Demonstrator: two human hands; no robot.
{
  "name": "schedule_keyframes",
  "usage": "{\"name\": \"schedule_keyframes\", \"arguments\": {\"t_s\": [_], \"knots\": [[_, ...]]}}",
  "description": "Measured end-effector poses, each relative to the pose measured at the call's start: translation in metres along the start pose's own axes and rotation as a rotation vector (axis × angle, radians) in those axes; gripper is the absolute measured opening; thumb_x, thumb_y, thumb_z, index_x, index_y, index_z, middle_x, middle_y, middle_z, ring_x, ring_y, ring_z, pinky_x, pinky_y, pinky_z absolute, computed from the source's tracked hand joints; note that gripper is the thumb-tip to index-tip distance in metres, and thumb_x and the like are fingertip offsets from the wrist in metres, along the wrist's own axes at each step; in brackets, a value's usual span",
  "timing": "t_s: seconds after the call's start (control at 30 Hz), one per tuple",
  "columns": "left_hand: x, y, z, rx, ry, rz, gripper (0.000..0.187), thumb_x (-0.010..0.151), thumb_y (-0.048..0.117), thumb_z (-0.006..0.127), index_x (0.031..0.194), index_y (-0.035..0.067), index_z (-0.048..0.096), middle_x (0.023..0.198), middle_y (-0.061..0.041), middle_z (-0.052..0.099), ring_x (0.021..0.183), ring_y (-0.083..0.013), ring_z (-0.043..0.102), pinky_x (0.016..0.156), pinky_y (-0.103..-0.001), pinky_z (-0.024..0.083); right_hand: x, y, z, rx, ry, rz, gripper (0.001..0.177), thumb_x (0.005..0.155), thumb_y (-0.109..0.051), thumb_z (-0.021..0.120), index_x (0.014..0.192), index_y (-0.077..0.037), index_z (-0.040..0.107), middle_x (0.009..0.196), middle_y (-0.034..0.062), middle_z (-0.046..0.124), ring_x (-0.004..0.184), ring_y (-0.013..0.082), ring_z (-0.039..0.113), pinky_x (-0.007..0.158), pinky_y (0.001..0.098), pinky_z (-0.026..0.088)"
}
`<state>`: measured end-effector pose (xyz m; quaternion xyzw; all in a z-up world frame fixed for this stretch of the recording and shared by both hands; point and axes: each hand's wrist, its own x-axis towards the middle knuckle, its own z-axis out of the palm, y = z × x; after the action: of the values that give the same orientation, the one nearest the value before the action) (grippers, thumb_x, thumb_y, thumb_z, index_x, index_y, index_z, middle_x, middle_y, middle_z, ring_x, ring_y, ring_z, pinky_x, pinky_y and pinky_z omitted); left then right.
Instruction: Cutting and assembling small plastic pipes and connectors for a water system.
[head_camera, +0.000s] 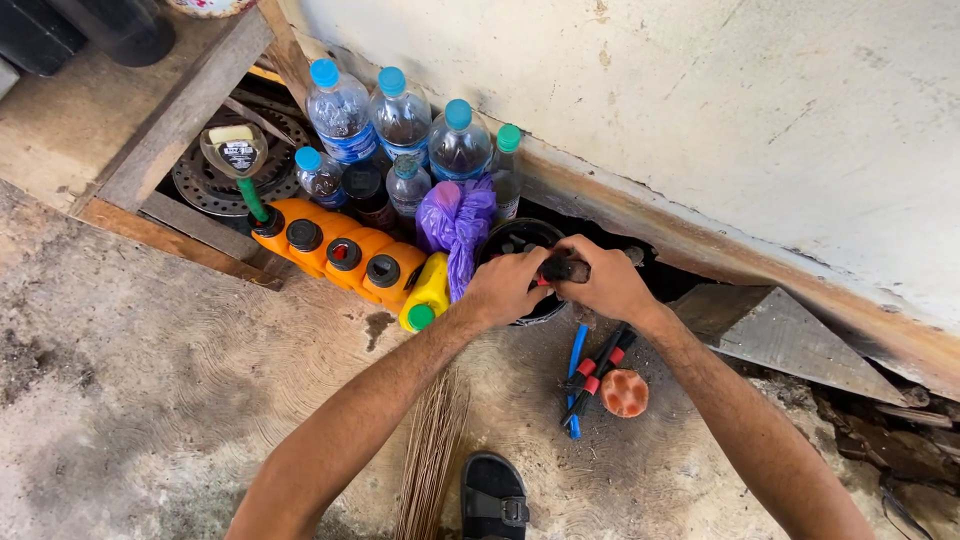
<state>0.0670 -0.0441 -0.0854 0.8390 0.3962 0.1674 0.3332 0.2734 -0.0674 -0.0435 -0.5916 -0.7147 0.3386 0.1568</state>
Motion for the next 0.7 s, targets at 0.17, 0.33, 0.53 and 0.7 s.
{"name": "schedule_keyframes", "arguments": {"t_s": [0.17, 0.33, 0.53, 0.7], "knots": [[0.001, -0.009, 0.015, 0.001, -0.012, -0.045, 0.040, 0.090, 0.023, 0.073, 0.122, 0.006, 0.056, 0.105, -0.014, 0.072, 0.099, -0.0357, 0.072, 0.080, -0.049, 0.059, -0.006, -0.005, -0.003, -0.090, 0.029, -0.130, 0.054, 0.080, -0.031, 0.083, 0.126, -0.014, 0.062, 0.095, 0.0088, 0.076, 0.081, 0.0233, 0.075, 0.068, 0.0367, 0.059], [0.001, -0.011, 0.019, -0.018, 0.006, -0.055, 0.028, 0.090, 0.022, 0.071, 0.115, 0.009, 0.065, 0.104, -0.010, 0.073, 0.099, -0.0312, 0.073, 0.082, -0.045, 0.059, -0.009, 0.001, 0.000, -0.293, 0.049, -0.183, 0.049, 0.082, -0.035, 0.082, 0.125, -0.019, 0.066, 0.101, 0.0106, 0.073, 0.083, 0.0285, 0.074, 0.067, 0.0409, 0.060], [0.002, -0.011, 0.026, 0.017, -0.049, -0.096, 0.033, 0.090, 0.023, 0.072, 0.119, 0.009, 0.064, 0.106, -0.009, 0.074, 0.105, -0.0291, 0.071, 0.087, -0.045, 0.058, -0.012, 0.004, 0.000, -0.515, 0.011, -0.076, 0.046, 0.086, -0.039, 0.077, 0.128, -0.024, 0.065, 0.091, 0.0083, 0.073, 0.072, 0.0288, 0.075, 0.059, 0.0416, 0.060], [0.001, -0.009, 0.034, 0.055, -0.096, -0.111, 0.037, 0.090, 0.025, 0.072, 0.123, 0.009, 0.064, 0.106, -0.009, 0.075, 0.106, -0.0286, 0.070, 0.089, -0.045, 0.058, -0.013, 0.017, -0.002, -0.646, 0.015, -0.073, 0.046, 0.088, -0.043, 0.076, 0.128, -0.023, 0.065, 0.088, 0.0071, 0.074, 0.068, 0.0268, 0.075, 0.053, 0.0399, 0.061]]}}
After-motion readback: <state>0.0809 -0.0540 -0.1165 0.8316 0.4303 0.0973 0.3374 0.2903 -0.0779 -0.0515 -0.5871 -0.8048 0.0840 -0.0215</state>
